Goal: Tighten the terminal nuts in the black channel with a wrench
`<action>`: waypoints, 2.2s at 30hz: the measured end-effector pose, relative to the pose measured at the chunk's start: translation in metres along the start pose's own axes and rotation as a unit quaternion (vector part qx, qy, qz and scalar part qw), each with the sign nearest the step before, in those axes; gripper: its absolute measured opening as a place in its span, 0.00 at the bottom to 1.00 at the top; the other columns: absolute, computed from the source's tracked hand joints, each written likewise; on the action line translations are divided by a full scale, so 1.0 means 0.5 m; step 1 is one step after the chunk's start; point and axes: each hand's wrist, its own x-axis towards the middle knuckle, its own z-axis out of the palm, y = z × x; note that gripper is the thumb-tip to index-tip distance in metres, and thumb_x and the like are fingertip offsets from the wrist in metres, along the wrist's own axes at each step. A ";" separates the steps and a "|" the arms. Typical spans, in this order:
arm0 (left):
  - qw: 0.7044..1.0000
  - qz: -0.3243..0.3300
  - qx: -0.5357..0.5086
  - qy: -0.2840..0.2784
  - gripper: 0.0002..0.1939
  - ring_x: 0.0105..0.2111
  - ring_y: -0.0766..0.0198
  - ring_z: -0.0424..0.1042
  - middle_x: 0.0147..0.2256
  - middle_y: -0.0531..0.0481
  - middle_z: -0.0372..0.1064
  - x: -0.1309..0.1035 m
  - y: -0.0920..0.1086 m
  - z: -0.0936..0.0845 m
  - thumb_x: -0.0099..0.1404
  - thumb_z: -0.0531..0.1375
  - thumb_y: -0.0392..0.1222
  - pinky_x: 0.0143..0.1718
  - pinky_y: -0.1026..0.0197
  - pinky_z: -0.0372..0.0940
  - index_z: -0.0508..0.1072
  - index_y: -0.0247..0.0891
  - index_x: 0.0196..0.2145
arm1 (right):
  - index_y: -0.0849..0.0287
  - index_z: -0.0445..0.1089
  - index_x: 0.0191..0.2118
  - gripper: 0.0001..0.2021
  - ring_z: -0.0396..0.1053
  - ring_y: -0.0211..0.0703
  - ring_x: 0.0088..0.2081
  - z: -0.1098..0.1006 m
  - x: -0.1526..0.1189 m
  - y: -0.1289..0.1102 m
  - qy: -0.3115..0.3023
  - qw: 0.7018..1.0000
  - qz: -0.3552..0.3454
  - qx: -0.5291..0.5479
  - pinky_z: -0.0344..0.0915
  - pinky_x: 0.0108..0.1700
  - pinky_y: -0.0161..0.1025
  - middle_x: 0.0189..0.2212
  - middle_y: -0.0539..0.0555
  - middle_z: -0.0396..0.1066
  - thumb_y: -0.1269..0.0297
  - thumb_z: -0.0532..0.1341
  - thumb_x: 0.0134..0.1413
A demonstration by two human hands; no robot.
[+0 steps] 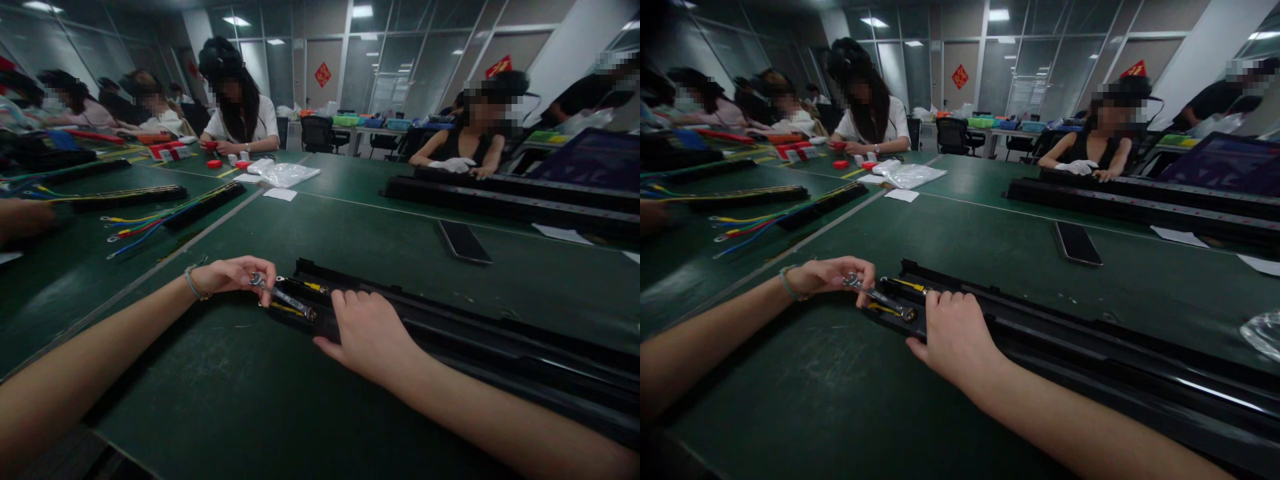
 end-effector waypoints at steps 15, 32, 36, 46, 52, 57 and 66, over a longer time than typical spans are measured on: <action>0.998 -0.018 0.065 -0.005 0.16 0.32 0.55 0.64 0.31 0.43 0.66 0.002 0.008 0.009 0.49 0.57 0.44 0.37 0.56 0.58 0.67 0.31 0.35 | 0.63 0.63 0.36 0.24 0.63 0.48 0.30 0.000 0.000 0.001 0.005 1.000 0.000 0.006 0.57 0.32 0.43 0.28 0.58 0.66 0.45 0.49 0.45; 0.992 -0.024 0.120 0.000 0.15 0.30 0.58 0.64 0.29 0.46 0.65 0.007 0.020 0.019 0.50 0.57 0.45 0.34 0.59 0.58 0.67 0.32 0.33 | 0.63 0.63 0.37 0.24 0.64 0.48 0.30 -0.003 0.001 -0.001 -0.006 1.000 -0.001 0.003 0.57 0.32 0.43 0.28 0.59 0.66 0.45 0.49 0.44; 0.990 -0.025 0.138 0.001 0.15 0.30 0.59 0.64 0.29 0.47 0.65 0.006 0.025 0.022 0.51 0.57 0.45 0.34 0.60 0.58 0.68 0.32 0.33 | 0.63 0.63 0.37 0.24 0.64 0.48 0.30 -0.002 0.000 -0.001 -0.005 1.000 0.003 0.003 0.57 0.32 0.43 0.28 0.59 0.66 0.45 0.50 0.44; 0.983 -0.034 0.179 0.014 0.12 0.29 0.61 0.63 0.27 0.49 0.65 0.005 0.017 0.021 0.56 0.55 0.45 0.32 0.62 0.58 0.67 0.33 0.33 | 0.63 0.63 0.36 0.24 0.64 0.48 0.31 -0.002 0.001 -0.001 -0.007 1.000 0.000 0.004 0.57 0.33 0.43 0.29 0.59 0.66 0.45 0.49 0.45; 0.981 -0.036 0.187 0.020 0.08 0.28 0.63 0.64 0.27 0.50 0.65 0.006 0.020 0.023 0.58 0.55 0.42 0.32 0.62 0.59 0.68 0.33 0.32 | 0.63 0.62 0.37 0.24 0.64 0.47 0.31 -0.003 0.000 -0.001 -0.012 1.000 0.000 0.003 0.58 0.33 0.43 0.29 0.59 0.66 0.45 0.49 0.45; 0.980 -0.040 0.195 0.026 0.06 0.28 0.64 0.64 0.26 0.51 0.65 0.010 0.024 0.028 0.59 0.55 0.39 0.31 0.63 0.59 0.68 0.33 0.30 | 0.63 0.63 0.36 0.23 0.64 0.48 0.31 -0.001 -0.001 0.000 0.002 1.000 0.000 0.005 0.58 0.33 0.43 0.28 0.59 0.67 0.46 0.50 0.44; 0.979 -0.043 0.199 0.027 0.05 0.27 0.65 0.64 0.25 0.52 0.64 0.009 0.022 0.030 0.59 0.54 0.36 0.31 0.64 0.59 0.67 0.33 0.29 | 0.63 0.63 0.37 0.24 0.64 0.48 0.31 -0.001 0.000 0.001 0.000 1.000 -0.003 0.004 0.57 0.33 0.43 0.29 0.59 0.66 0.45 0.49 0.45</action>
